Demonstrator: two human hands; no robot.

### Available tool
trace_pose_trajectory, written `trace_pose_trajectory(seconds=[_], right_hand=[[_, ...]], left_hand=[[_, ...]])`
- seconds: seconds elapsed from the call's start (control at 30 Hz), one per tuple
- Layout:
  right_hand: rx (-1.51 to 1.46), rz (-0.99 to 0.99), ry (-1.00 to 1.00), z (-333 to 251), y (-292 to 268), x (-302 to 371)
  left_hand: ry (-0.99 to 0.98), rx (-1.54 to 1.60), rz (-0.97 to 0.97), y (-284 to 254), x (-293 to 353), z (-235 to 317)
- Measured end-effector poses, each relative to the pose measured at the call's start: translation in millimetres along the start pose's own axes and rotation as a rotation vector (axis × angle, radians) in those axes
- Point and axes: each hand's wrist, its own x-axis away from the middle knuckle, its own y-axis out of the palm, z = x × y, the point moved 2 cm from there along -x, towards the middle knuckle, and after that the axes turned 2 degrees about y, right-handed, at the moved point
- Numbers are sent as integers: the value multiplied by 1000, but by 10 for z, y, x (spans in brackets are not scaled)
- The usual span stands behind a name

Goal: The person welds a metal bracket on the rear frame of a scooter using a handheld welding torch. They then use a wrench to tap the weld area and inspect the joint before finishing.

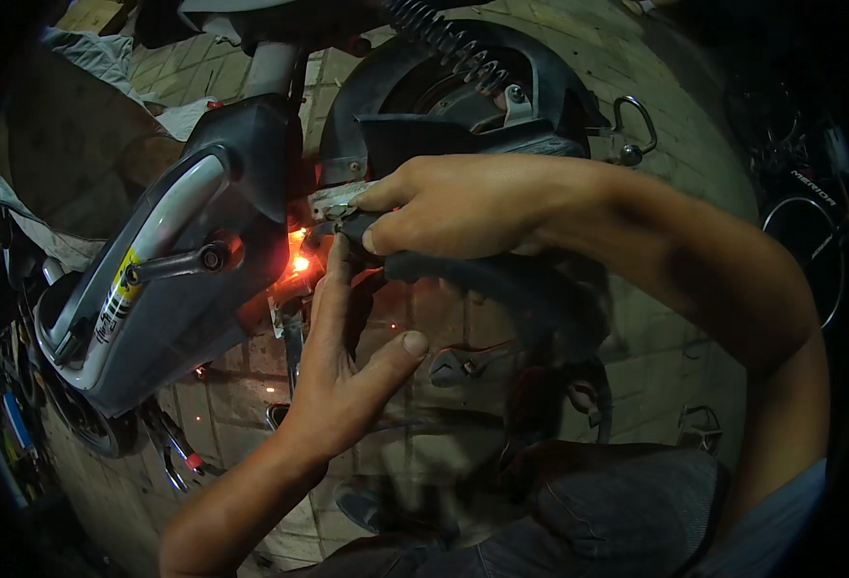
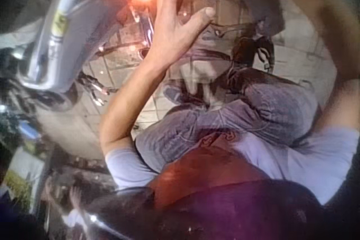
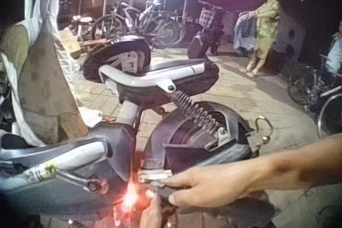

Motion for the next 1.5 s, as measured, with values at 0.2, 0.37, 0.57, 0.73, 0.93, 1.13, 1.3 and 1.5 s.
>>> trace_pose_trajectory(seconds=[0.2,0.37,0.57,0.73,0.93,1.13,1.3,1.5], right_hand=[[-90,-43,66,-7,19,-7],[-64,-14,77,16,29,-41],[-12,5,21,-39,7,79],[25,-61,61,-15,55,-128],[-44,-100,31,111,10,-86],[-40,-105,10,54,10,-94],[-78,-89,69,-33,-10,15],[-120,-27,132,8,-13,-19]], left_hand=[[-35,18,8,-5,6,17],[-37,-17,31,-5,9,-20],[-409,472,-241,-73,-37,335],[-439,109,-121,-107,67,197],[-371,133,-52,18,36,151],[-403,180,-32,1,44,134],[-1,-5,-25,-4,-4,12],[18,-17,-14,7,-27,21]])
